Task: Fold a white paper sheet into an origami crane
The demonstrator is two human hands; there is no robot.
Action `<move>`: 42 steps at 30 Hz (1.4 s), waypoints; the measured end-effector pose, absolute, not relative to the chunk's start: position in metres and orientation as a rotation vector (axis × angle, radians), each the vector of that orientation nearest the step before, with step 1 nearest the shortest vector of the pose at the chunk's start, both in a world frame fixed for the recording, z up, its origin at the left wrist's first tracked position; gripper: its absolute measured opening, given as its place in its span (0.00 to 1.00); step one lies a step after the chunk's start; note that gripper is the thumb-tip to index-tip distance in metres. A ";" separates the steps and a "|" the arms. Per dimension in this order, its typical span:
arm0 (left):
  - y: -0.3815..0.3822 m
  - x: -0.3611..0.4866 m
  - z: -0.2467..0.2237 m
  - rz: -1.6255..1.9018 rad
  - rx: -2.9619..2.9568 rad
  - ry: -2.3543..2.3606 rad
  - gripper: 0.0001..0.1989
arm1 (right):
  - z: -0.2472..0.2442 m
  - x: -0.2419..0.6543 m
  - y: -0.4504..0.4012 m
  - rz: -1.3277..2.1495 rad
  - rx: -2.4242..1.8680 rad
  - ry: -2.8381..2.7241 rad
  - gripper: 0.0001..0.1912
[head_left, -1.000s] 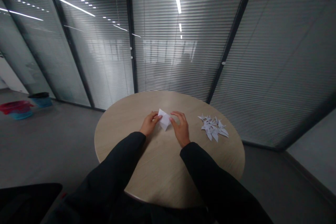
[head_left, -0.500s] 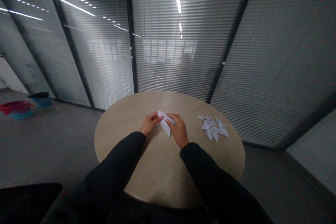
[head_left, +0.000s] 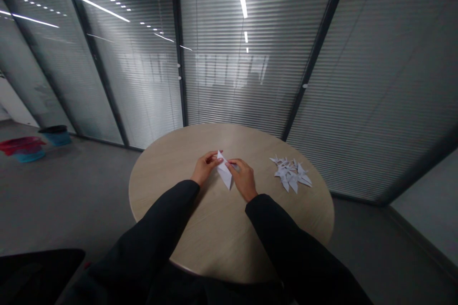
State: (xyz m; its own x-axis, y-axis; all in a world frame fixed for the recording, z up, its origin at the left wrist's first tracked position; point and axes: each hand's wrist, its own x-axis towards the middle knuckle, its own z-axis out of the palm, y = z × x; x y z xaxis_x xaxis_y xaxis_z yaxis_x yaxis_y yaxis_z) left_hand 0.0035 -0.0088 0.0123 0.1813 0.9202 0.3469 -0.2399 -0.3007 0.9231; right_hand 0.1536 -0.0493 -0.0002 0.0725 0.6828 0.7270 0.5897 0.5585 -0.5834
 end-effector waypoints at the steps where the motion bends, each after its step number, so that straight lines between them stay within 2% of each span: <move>1: -0.009 0.004 0.013 1.368 1.371 0.716 0.26 | -0.001 0.154 -0.049 0.106 -1.107 -1.596 0.08; 7: -0.010 0.002 0.012 1.401 1.358 0.744 0.19 | 0.000 0.155 -0.050 0.129 -1.117 -1.611 0.08; 14: -0.011 0.002 0.014 1.325 1.337 0.691 0.22 | 0.001 0.154 -0.050 0.081 -1.119 -1.618 0.09; 29: -0.017 0.001 0.023 1.327 1.235 0.756 0.23 | 0.003 0.153 -0.052 0.128 -1.112 -1.598 0.10; 36: -0.010 -0.008 0.024 1.389 1.133 0.720 0.23 | 0.003 0.159 -0.046 0.552 -1.004 -1.415 0.18; 42: -0.003 -0.013 0.020 1.571 1.104 0.706 0.22 | -0.006 0.158 -0.038 0.770 -0.982 -1.248 0.32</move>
